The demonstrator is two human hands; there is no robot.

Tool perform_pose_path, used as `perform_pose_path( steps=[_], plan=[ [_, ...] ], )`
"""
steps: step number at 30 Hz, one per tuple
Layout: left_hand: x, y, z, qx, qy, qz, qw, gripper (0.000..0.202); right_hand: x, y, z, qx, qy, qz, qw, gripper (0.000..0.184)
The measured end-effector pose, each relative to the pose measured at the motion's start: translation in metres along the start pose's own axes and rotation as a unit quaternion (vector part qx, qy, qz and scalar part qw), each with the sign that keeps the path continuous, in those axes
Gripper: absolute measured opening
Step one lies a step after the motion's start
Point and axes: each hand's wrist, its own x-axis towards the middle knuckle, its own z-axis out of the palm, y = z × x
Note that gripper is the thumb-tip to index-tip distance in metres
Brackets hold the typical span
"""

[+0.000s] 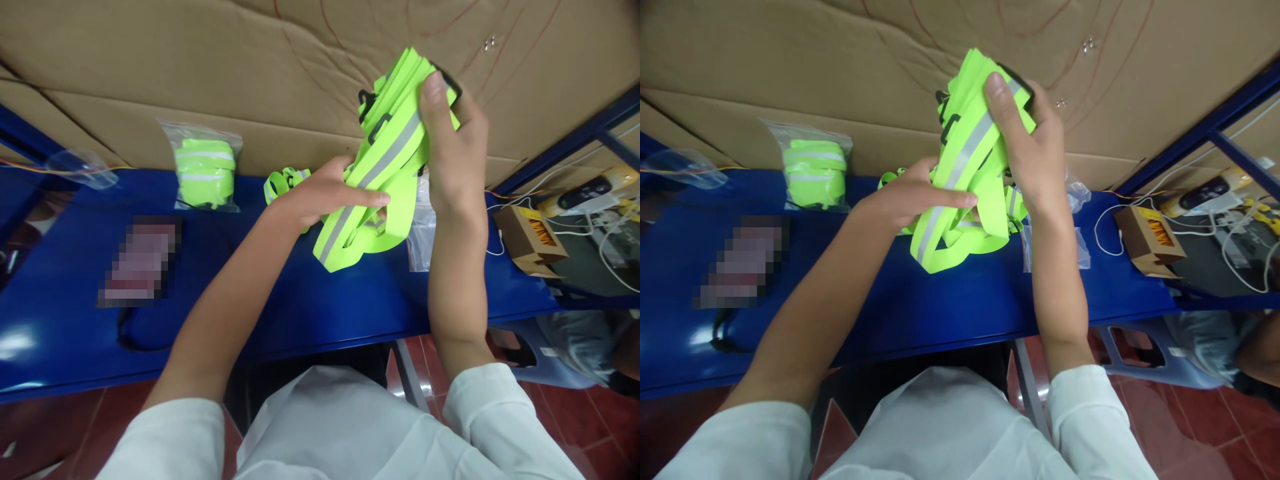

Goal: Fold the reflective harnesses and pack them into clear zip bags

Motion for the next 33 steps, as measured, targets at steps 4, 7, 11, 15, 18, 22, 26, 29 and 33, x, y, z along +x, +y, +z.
perform_pose_path(
  steps=[4, 7, 11, 15, 18, 22, 26, 29, 33],
  plan=[
    [0.004, -0.003, 0.014, -0.041, -0.019, 0.012, 0.999, 0.045, -0.007, -0.018, 0.001, -0.034, 0.089, -0.093, 0.991, 0.013],
    [0.008, -0.006, 0.021, -0.060, 0.033, -0.001, 0.998, 0.052, -0.008, -0.022, 0.002, -0.046, 0.086, -0.119, 0.988, 0.017],
    [0.009, -0.005, 0.022, -0.077, 0.060, 0.006, 0.995, 0.048, -0.006, -0.016, 0.004, 0.004, 0.083, -0.094, 0.992, 0.016],
    [0.000, 0.005, 0.009, -0.047, -0.005, 0.009, 0.999, 0.040, 0.001, 0.002, 0.002, 0.140, -0.040, 0.083, 0.986, 0.036],
    [-0.007, 0.012, -0.001, 0.017, -0.001, -0.014, 1.000, 0.050, 0.008, 0.020, 0.000, 0.117, -0.134, 0.182, 0.967, 0.058],
    [-0.006, 0.012, -0.002, 0.024, 0.036, -0.012, 0.999, 0.061, 0.007, 0.026, 0.002, 0.058, -0.075, 0.127, 0.987, 0.046],
    [-0.001, 0.009, 0.004, -0.019, 0.032, 0.012, 0.999, 0.056, -0.003, 0.006, -0.001, -0.056, 0.012, -0.014, 0.998, 0.033],
    [-0.002, 0.013, 0.005, -0.011, 0.042, 0.037, 0.998, 0.050, -0.007, -0.006, -0.009, -0.112, -0.125, -0.058, 0.984, 0.040],
    [-0.007, 0.022, 0.005, -0.009, 0.059, 0.070, 0.996, 0.045, -0.008, -0.009, -0.012, -0.105, -0.200, -0.060, 0.972, 0.070]
  ],
)
